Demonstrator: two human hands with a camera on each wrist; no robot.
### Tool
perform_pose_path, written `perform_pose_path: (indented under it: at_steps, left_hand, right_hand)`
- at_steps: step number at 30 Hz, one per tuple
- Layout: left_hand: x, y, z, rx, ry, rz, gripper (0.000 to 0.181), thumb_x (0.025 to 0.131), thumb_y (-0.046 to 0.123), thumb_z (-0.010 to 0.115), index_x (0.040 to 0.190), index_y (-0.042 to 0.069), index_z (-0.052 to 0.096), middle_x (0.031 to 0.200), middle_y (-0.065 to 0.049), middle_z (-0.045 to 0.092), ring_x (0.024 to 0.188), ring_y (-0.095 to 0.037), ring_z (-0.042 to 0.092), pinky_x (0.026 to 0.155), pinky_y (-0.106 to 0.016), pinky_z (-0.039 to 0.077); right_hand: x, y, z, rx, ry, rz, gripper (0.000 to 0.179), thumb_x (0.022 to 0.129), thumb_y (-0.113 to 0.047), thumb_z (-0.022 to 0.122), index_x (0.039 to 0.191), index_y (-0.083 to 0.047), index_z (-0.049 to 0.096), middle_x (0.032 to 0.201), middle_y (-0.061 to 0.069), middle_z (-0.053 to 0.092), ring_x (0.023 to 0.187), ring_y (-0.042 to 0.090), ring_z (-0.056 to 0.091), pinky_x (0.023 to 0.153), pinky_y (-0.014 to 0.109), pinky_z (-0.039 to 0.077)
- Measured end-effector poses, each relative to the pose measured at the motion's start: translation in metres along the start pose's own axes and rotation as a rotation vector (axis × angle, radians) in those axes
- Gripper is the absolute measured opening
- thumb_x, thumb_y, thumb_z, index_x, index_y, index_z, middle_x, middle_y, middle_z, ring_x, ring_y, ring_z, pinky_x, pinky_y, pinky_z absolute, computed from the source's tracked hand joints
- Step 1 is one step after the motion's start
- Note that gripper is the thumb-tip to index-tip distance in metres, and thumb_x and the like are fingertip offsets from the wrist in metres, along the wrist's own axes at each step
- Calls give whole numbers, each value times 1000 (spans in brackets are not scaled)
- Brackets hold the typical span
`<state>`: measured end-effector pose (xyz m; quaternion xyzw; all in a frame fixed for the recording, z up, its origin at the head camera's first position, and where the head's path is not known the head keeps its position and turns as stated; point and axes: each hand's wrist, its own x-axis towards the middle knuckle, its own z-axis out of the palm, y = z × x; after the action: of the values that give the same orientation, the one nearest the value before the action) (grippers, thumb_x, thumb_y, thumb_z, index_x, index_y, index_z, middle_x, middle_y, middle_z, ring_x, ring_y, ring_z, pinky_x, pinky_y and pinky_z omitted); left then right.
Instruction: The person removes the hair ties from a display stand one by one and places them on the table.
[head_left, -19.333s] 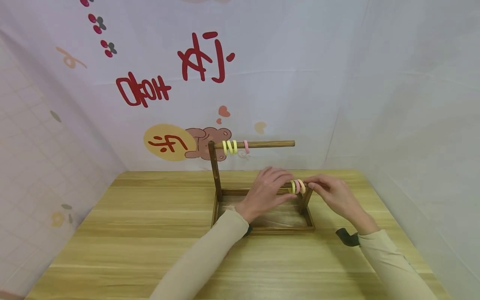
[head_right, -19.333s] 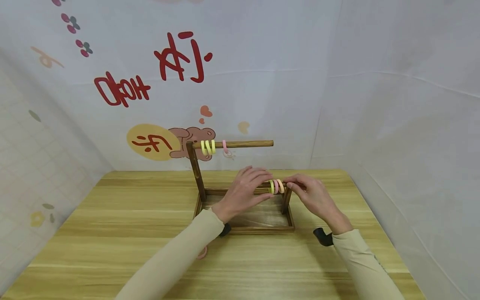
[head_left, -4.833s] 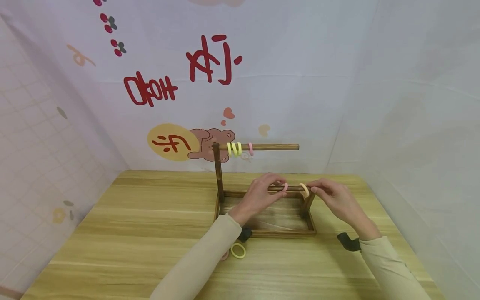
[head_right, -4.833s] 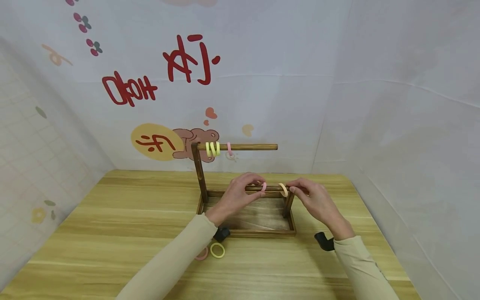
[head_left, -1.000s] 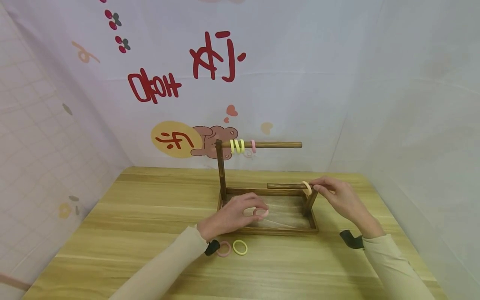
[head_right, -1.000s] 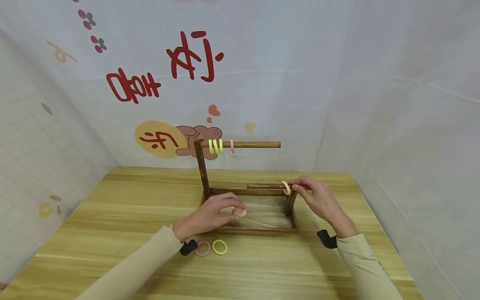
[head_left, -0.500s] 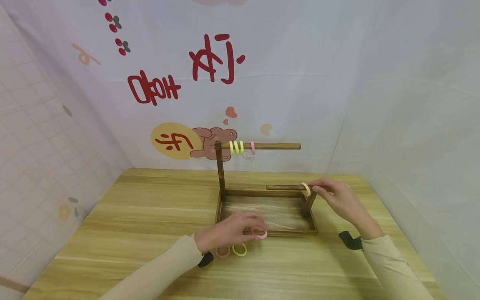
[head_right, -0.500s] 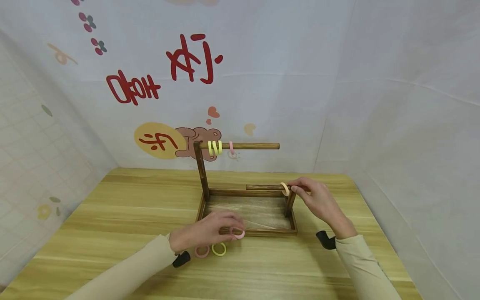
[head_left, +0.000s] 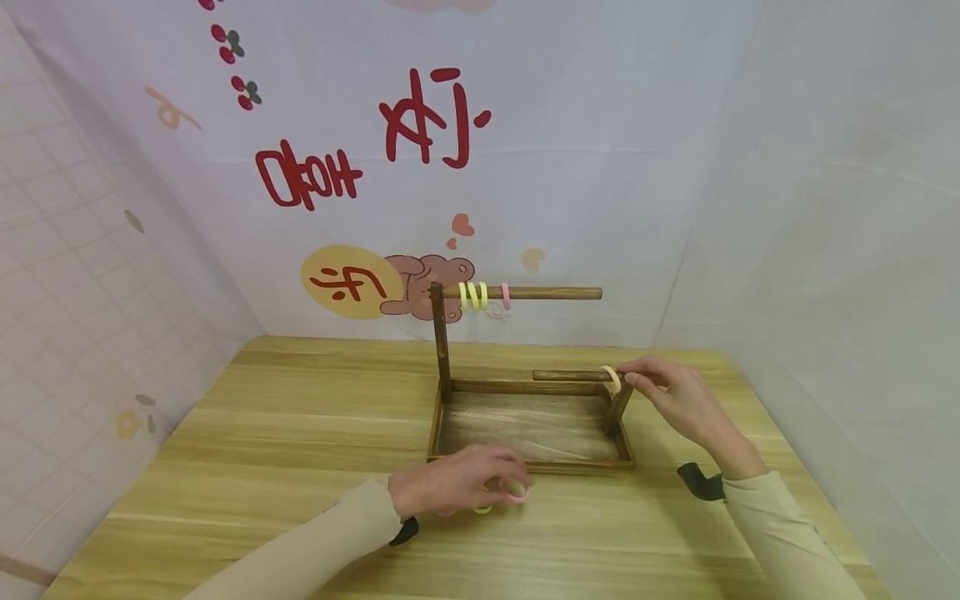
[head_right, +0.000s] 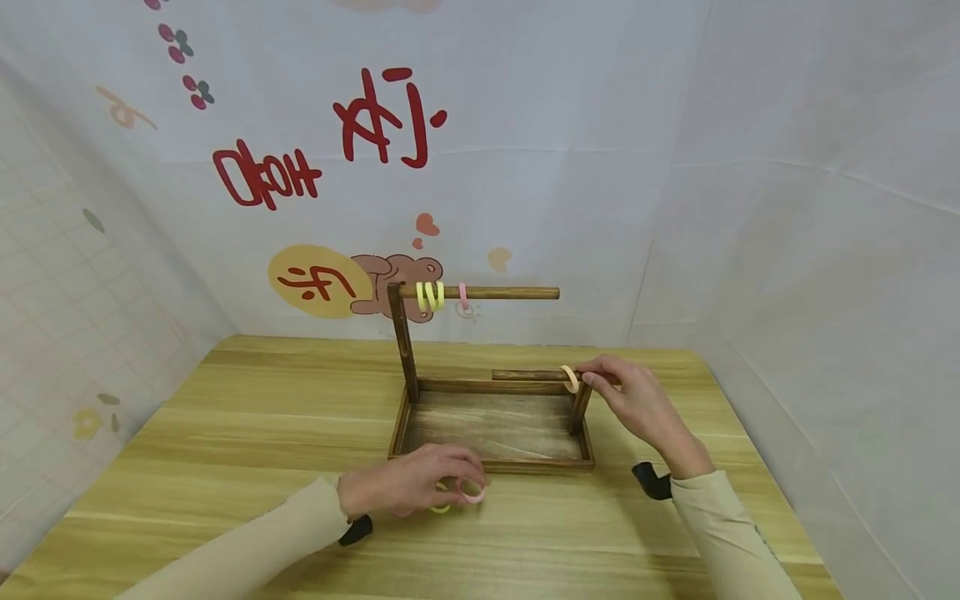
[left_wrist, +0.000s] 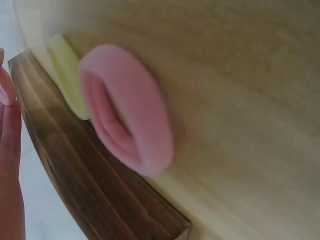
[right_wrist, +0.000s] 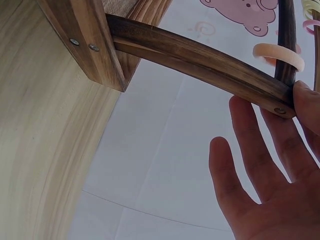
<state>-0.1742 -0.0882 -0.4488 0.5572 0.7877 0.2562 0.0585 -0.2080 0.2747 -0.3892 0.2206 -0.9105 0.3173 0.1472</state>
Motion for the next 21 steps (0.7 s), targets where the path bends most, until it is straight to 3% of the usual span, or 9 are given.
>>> perform_pose_path:
  at_steps: [10, 21]
  left_hand:
    - [1, -3, 8, -51, -90, 41, 26, 100, 11, 69, 125, 7, 71, 121, 0, 66, 101, 4, 64, 85, -7, 49]
    - [1, -7, 10, -21, -109, 50, 26, 100, 9, 70, 126, 6, 71, 119, -1, 66, 101, 5, 63, 86, -5, 48]
  right_hand:
    - [0, -3, -1, -9, -5, -1, 18, 104, -12, 65, 118, -11, 76, 115, 7, 77, 103, 32, 73, 85, 50, 59]
    - [0, 0, 0, -13, -3, -12, 18, 104, -11, 65, 118, -11, 76, 114, 7, 77, 102, 32, 73, 83, 49, 60]
